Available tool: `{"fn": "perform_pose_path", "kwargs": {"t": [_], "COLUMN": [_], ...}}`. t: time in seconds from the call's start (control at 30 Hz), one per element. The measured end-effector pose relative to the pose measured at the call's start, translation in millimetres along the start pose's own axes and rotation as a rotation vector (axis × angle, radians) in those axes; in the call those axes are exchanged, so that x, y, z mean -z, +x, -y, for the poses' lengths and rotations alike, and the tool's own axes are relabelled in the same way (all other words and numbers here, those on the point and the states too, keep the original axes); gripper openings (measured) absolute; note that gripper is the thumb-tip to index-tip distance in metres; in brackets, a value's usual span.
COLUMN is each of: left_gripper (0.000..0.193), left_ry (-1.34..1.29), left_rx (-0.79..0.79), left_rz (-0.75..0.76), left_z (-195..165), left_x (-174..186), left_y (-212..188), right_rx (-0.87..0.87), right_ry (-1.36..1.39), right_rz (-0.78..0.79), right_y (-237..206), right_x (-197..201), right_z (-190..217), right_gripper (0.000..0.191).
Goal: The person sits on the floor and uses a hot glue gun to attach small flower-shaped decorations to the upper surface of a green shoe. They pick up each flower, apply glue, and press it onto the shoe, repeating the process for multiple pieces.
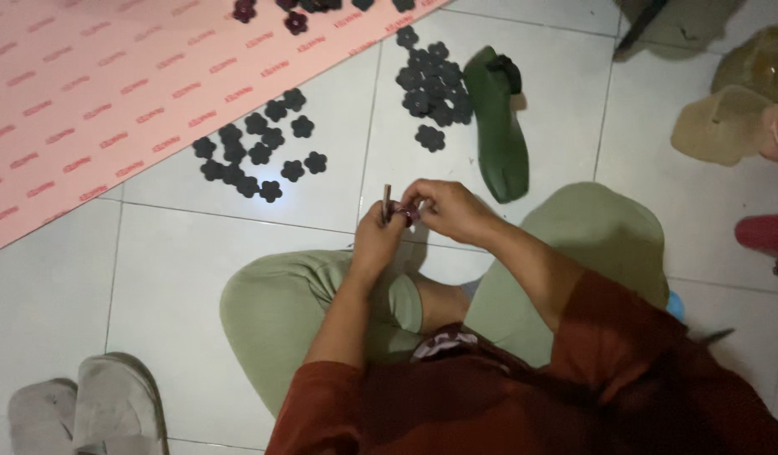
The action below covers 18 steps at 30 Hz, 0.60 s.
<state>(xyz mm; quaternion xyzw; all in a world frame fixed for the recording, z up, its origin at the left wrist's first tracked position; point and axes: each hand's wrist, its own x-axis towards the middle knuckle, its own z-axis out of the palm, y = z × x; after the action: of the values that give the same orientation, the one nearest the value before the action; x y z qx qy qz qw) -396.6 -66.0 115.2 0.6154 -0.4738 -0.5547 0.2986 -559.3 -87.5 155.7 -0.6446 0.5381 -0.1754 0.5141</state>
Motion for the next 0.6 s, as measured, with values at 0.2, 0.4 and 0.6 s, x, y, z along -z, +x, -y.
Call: {"fn": "perform_pose_path", "kwargs": {"t": [0.2,0.4,0.6], "left_gripper": [0.027,0.034,0.04], "left_ry": [-0.273,-0.346,-0.261], "left_rx": [0.156,0.227,0.088], "left_rz": [-0.004,-0.018,-0.209], "left_z": [-4,-7,-9], "left_x": [10,18,21], "left_y": [6,8,0], "right_rx": [0.23,0.242,0.072], "right_ry": [-0.152,-0.225,-0.063], "right_rz": [-0.089,-0.118,-0.081], "right_y": [3,6,18], "right_x": [-3,-13,-24], "right_z": [5,3,4], "right_gripper": [0.025,0.018,0.018]}}
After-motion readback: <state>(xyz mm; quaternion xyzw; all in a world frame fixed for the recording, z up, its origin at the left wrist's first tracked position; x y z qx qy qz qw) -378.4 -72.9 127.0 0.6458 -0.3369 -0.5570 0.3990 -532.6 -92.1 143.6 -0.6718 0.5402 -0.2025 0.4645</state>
